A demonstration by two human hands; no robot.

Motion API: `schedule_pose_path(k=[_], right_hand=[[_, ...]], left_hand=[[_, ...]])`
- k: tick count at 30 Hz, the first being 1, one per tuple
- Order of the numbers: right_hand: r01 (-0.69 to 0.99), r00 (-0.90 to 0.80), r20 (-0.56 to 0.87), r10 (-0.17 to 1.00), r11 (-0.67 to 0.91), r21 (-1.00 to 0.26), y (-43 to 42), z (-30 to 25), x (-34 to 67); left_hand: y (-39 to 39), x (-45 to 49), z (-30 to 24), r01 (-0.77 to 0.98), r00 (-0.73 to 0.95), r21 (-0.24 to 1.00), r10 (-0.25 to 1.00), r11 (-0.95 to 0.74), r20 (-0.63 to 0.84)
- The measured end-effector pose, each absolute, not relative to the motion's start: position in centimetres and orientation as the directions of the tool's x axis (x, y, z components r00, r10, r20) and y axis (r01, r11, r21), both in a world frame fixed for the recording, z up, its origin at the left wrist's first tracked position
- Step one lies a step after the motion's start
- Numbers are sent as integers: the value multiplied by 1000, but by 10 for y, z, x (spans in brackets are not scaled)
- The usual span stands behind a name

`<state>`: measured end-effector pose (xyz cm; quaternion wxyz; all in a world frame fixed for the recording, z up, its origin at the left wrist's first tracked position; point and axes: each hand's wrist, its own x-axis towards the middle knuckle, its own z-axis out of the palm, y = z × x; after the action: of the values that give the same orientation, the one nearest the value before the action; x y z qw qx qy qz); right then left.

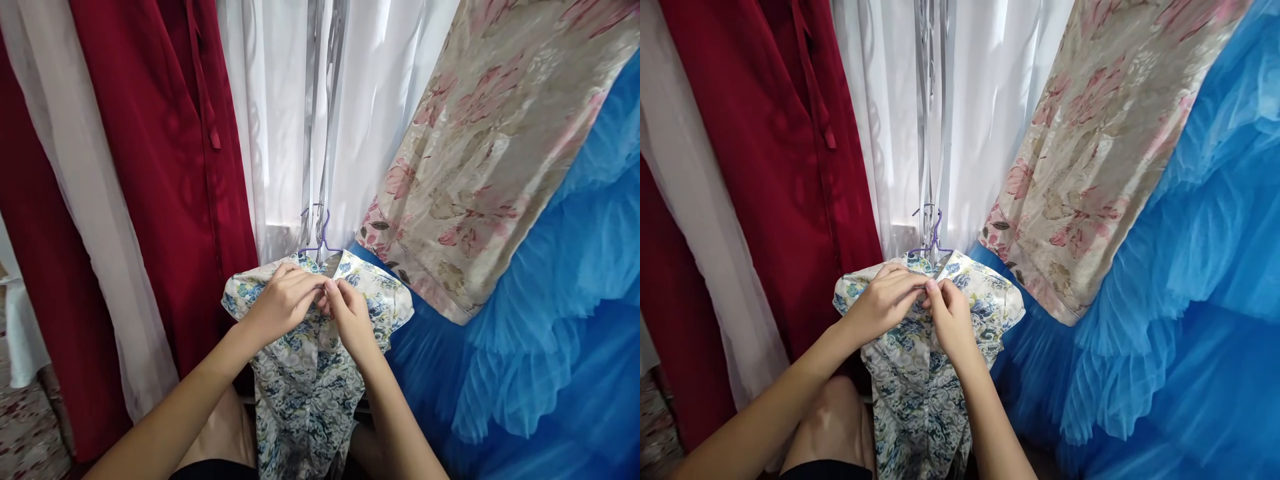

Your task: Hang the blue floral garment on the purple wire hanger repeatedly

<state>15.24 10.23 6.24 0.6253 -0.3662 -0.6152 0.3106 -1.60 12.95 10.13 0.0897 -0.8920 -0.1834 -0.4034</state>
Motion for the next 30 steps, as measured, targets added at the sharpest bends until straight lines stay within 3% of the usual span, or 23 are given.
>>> schedule_pose_path(k=[5, 11, 14, 18, 21, 24, 27, 30], right_hand=[[23, 26, 610, 792, 609, -793, 103, 60, 147], [377, 81, 726, 683, 653, -656, 107, 45, 149], [506, 36, 689, 724, 582, -637, 111, 28, 158], [496, 21, 599, 800, 512, -701, 101, 12, 171], [429, 23, 560, 829, 497, -754, 89, 12, 170], [376, -31, 504, 863, 477, -794, 83, 13, 159], [231, -55, 464, 884, 463, -856, 83, 4, 148], [37, 39, 419, 907, 418, -908, 82, -15, 146]], left_hand=[[127, -17, 102, 434, 504, 45, 284, -900, 816], [121, -7, 90, 432, 301, 101, 249, -896, 921], [121, -9, 101, 450, 155, 140, 232, -882, 960], [149, -40, 131, 338, -74, 337, 332, -879, 940], [188, -84, 129, 92, -174, 545, 526, -833, 833], [216, -124, 89, -222, -287, 752, 779, -621, 558], [217, -136, 28, -440, -382, 788, 884, -430, 269], [197, -118, -30, -484, -385, 800, 907, -354, 169]])
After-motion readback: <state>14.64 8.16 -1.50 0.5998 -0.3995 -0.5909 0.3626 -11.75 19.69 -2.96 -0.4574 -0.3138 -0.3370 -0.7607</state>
